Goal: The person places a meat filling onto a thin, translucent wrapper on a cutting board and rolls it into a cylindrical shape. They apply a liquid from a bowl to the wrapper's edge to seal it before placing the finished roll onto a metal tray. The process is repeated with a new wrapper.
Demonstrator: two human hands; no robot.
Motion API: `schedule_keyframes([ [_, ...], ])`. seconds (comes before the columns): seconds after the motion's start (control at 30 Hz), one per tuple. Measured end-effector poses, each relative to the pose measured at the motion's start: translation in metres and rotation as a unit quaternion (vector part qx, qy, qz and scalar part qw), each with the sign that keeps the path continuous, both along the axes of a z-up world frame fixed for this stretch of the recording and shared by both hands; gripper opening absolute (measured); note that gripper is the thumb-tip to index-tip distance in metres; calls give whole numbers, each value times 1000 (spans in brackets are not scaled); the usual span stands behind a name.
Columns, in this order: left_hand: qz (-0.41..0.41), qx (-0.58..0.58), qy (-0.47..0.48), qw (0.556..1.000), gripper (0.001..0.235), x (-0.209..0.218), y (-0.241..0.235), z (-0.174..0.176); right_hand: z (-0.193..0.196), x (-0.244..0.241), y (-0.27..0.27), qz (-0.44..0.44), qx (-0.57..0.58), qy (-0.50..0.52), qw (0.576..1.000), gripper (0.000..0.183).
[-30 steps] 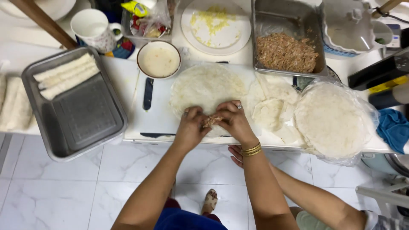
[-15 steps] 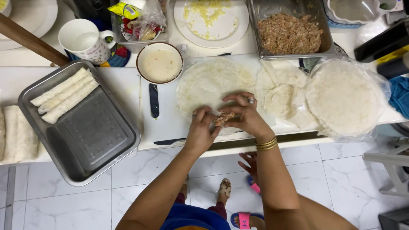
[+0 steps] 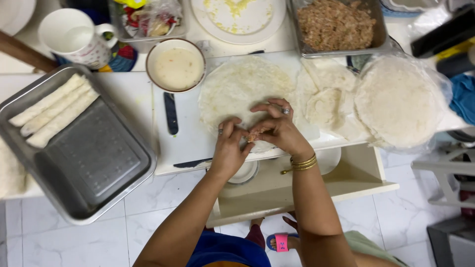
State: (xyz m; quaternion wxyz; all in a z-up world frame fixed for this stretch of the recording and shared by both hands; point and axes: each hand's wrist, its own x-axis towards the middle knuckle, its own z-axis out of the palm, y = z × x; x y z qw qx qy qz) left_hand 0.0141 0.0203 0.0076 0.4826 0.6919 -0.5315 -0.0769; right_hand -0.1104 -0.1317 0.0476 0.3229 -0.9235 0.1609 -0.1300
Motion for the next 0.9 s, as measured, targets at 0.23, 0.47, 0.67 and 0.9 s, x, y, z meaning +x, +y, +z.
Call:
schedule_keyframes([
  [0.23, -12, 7, 13, 1000, 81, 4, 2, 10, -7, -17, 96, -306, -65, -282, 907, 26],
  [0.47, -85, -141, -43, 985, 55, -26, 71, -1, -79, -81, 166, -522, 241, -305, 759, 21],
  [0.67, -160, -58, -123, 978, 56, -67, 137, -24, -63, -98, 188, -462, 76, -157, 870, 29],
  [0.9, -141, 111, -123, 976, 71, -94, 150, -47, -82, -109, 193, -441, 122, -101, 883, 32],
])
